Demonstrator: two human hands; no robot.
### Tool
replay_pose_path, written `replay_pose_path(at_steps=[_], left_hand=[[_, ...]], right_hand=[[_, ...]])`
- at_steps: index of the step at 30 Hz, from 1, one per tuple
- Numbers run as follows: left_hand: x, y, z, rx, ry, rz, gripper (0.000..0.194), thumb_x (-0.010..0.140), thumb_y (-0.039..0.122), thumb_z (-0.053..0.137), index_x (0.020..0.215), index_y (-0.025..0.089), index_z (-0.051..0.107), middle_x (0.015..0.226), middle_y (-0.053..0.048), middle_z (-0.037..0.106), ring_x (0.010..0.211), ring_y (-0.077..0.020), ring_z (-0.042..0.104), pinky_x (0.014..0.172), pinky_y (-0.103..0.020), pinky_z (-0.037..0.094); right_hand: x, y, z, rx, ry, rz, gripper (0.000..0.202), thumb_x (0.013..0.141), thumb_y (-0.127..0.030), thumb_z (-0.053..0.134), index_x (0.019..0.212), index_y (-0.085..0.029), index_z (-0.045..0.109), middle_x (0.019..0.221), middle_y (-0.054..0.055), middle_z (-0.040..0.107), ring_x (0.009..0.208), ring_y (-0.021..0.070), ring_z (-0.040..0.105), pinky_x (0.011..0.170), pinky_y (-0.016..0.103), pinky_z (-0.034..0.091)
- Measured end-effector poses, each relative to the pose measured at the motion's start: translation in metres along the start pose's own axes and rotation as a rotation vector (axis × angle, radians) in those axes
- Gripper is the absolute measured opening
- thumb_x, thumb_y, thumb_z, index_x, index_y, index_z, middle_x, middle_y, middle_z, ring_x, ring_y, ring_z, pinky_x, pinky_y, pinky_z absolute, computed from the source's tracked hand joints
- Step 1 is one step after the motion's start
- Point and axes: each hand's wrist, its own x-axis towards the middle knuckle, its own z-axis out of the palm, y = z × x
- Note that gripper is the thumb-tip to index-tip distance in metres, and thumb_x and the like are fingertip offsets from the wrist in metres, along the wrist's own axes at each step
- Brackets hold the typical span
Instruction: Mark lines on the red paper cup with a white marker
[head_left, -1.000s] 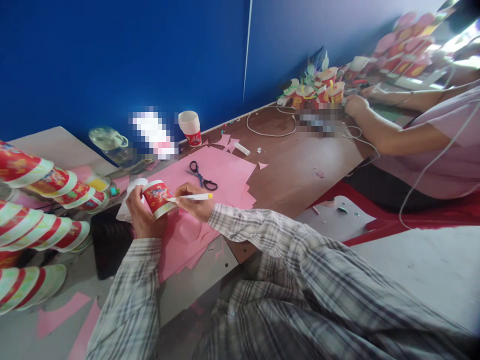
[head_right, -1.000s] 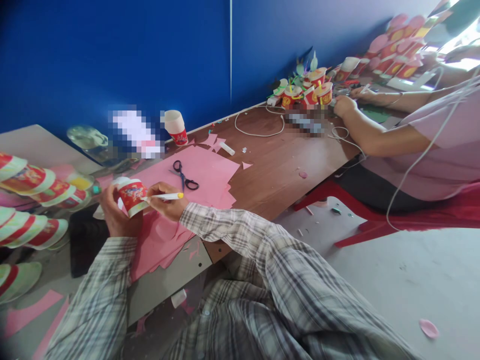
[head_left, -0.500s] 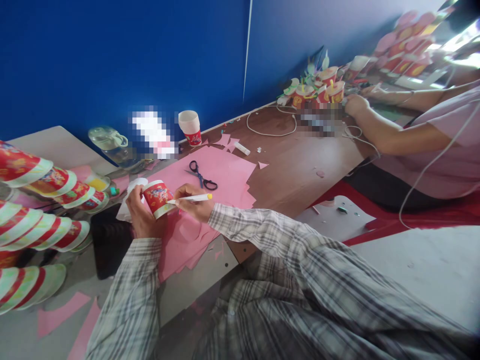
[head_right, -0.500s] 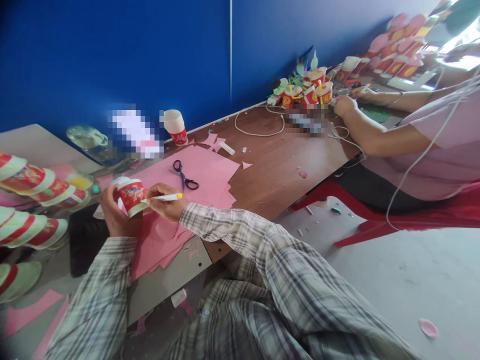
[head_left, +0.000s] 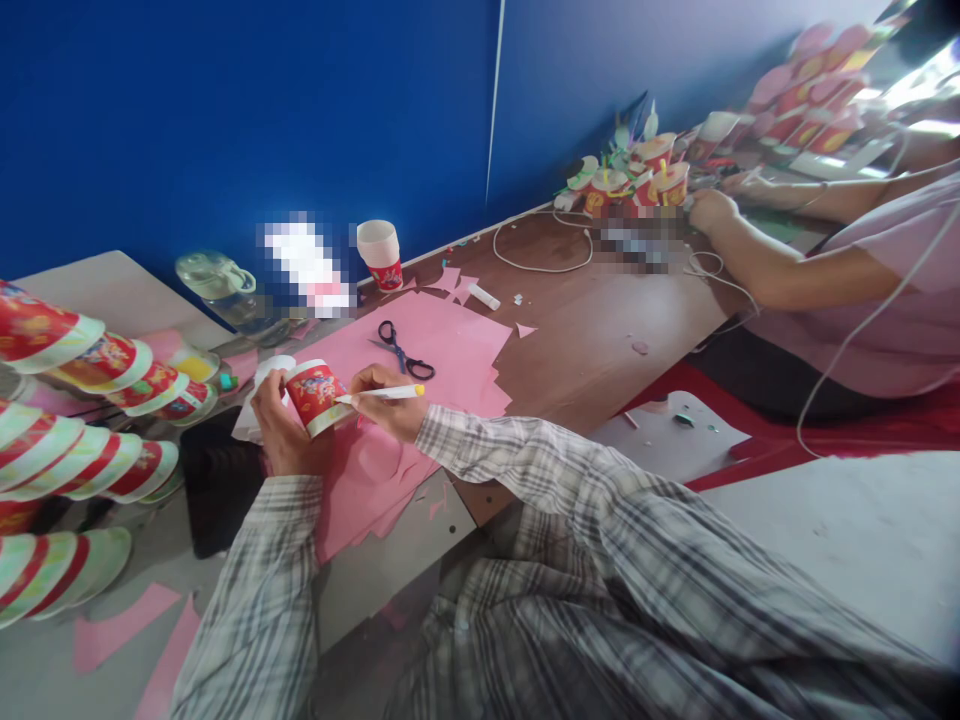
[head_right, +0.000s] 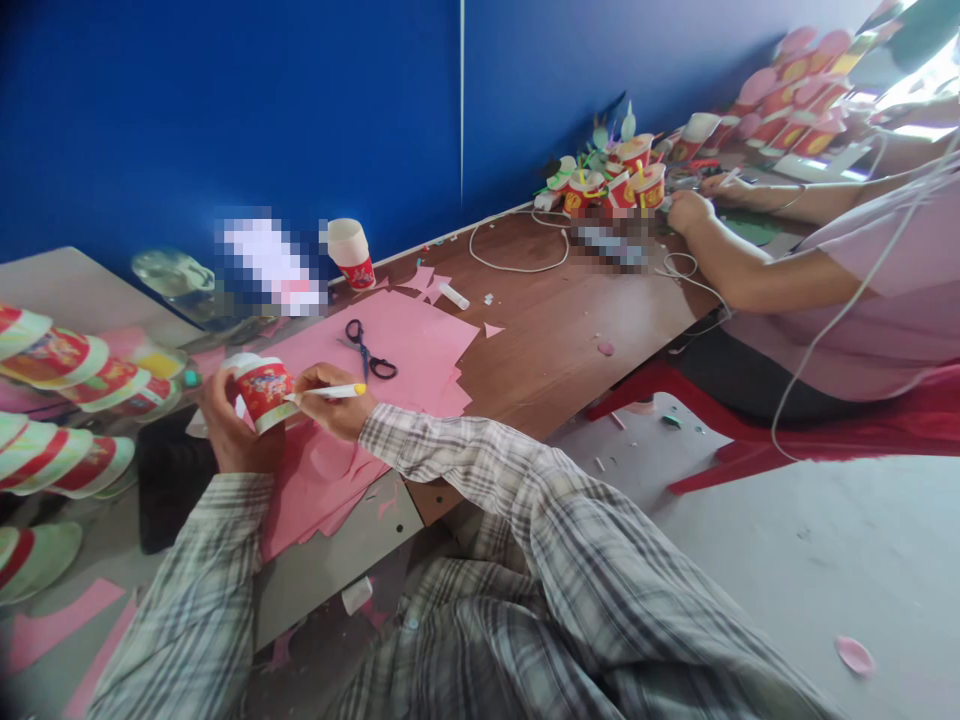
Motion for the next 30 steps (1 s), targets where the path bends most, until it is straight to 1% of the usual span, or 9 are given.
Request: replay_pose_path(at_steps=[3,10,14,17,21,24,27,30], left_hand=[[0.0,-0.002,0.0,0.002,-0.01,0.008,0.08,0.061,0.033,0.061,0.127,0.005,0.025,0.121,-0.02,0.039,0.113,-0.0249,0.04,0.095,-0.044,0.036],[0.0,-0.002,0.002,0.016,0.016,0.046,0.076,0.063,0.033,0.06,0.126,0.005,0.026,0.119,-0.02,0.041,0.112,-0.0246,0.04,0.094,-0.044,0.037],[0.001,0.002,0.0,0.01,-0.017,0.027,0.077,0.064,0.034,0.059,0.126,0.005,0.026,0.12,-0.021,0.04,0.114,-0.0253,0.039,0.096,-0.045,0.036],[0.001,0.005,-0.002,0.006,-0.033,0.013,0.078,0.064,0.035,0.06,0.126,0.005,0.025,0.121,-0.021,0.039,0.115,-0.0256,0.038,0.096,-0.045,0.035],[0.001,0.003,0.0,0.004,-0.008,0.024,0.076,0.064,0.035,0.059,0.126,0.005,0.027,0.121,-0.02,0.04,0.114,-0.0255,0.039,0.095,-0.046,0.035],[0.001,0.0,0.002,0.0,0.019,0.039,0.075,0.064,0.035,0.058,0.126,0.005,0.028,0.12,-0.02,0.041,0.112,-0.0252,0.041,0.094,-0.045,0.037],[0.001,-0.001,0.002,0.003,0.026,0.057,0.076,0.063,0.033,0.059,0.126,0.005,0.027,0.119,-0.02,0.042,0.113,-0.025,0.04,0.094,-0.045,0.037],[0.0,-0.002,0.002,0.002,0.021,0.073,0.076,0.064,0.033,0.059,0.127,0.005,0.026,0.12,-0.02,0.041,0.114,-0.025,0.039,0.095,-0.045,0.036]], right_hand=[[0.0,-0.003,-0.001,-0.007,-0.027,0.011,0.009,0.072,-0.016,0.047,0.077,-0.01,0.05,0.068,0.001,0.053,0.059,0.0064,0.045,0.055,0.019,0.038],[-0.002,-0.001,0.0,-0.014,-0.015,-0.012,0.013,0.073,-0.021,0.048,0.08,-0.01,0.051,0.07,0.002,0.054,0.06,0.0075,0.047,0.056,0.021,0.039],[-0.002,0.004,0.001,-0.003,-0.054,-0.038,0.015,0.074,-0.022,0.049,0.084,-0.011,0.052,0.074,0.002,0.056,0.064,0.0088,0.05,0.061,0.023,0.042],[-0.002,0.008,0.001,0.006,-0.049,-0.048,0.014,0.074,-0.021,0.048,0.083,-0.012,0.052,0.074,0.002,0.056,0.064,0.0087,0.05,0.061,0.023,0.041],[0.0,0.01,0.001,0.016,-0.066,-0.056,0.012,0.073,-0.02,0.048,0.081,-0.011,0.051,0.071,0.001,0.054,0.061,0.0081,0.047,0.058,0.022,0.039],[0.0,0.007,0.0,-0.001,-0.052,-0.044,0.013,0.073,-0.021,0.048,0.081,-0.012,0.052,0.073,0.002,0.055,0.063,0.0083,0.048,0.06,0.022,0.04],[0.0,0.006,0.0,-0.019,-0.053,-0.028,0.013,0.073,-0.021,0.049,0.081,-0.012,0.052,0.074,0.002,0.055,0.063,0.0083,0.048,0.06,0.022,0.039],[0.0,0.007,0.0,0.013,-0.079,-0.023,0.014,0.073,-0.022,0.049,0.082,-0.012,0.052,0.072,0.002,0.055,0.06,0.0082,0.047,0.058,0.023,0.039]])
